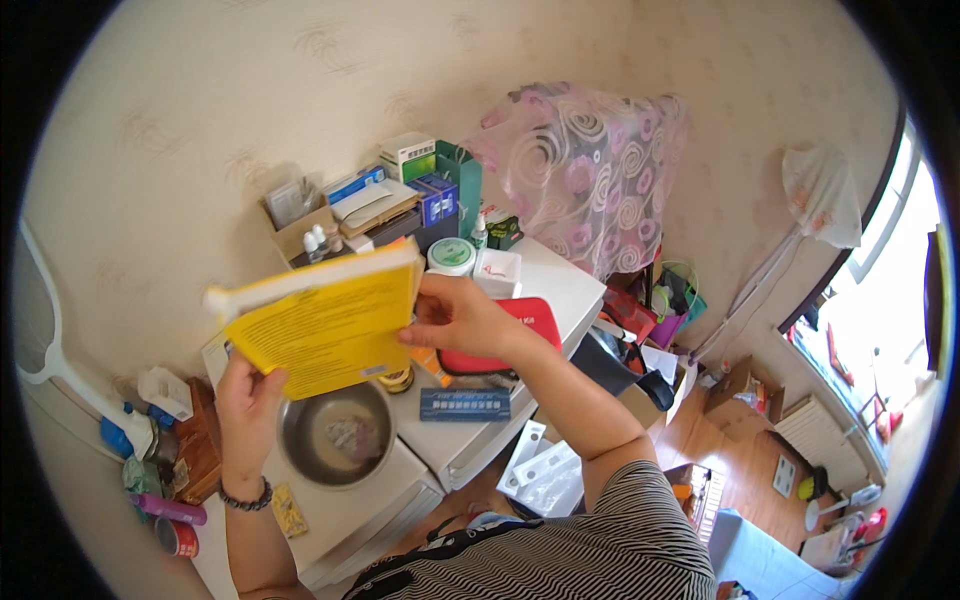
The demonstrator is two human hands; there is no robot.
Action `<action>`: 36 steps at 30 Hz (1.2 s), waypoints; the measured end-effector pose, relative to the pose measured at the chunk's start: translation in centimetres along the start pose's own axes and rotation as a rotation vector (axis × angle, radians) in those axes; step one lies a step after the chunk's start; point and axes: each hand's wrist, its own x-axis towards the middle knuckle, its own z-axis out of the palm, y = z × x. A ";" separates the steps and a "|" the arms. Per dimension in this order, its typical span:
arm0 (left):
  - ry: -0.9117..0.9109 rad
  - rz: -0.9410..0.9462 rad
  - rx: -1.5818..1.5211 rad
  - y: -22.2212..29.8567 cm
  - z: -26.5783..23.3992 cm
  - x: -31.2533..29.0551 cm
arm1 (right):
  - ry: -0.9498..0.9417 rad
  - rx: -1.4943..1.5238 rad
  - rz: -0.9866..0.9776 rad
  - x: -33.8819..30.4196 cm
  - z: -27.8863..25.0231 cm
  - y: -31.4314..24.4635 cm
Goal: The person organizes a cluttered white cabinet by wiping surfaces with a cloth, stacking boxes, and moving various items like a first aid kit, a metal bowl, and a mosquito racket. They also open a small tin to inspect its contents and handle a receipt.
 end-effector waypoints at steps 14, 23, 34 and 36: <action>-0.112 -0.054 0.282 0.1 10.1 6.4 | 1.007 -0.529 -0.252 2.8 -17.3 8.8; -0.055 -0.183 0.298 0.0 8.6 3.5 | 1.015 -0.566 -0.266 7.7 -16.9 11.4; -0.050 -0.191 0.311 -0.5 9.2 2.8 | 1.036 -0.543 -0.244 9.0 -17.6 10.9; -0.053 -0.199 0.326 -0.2 9.4 2.7 | 1.030 -0.544 -0.229 8.8 -17.6 11.0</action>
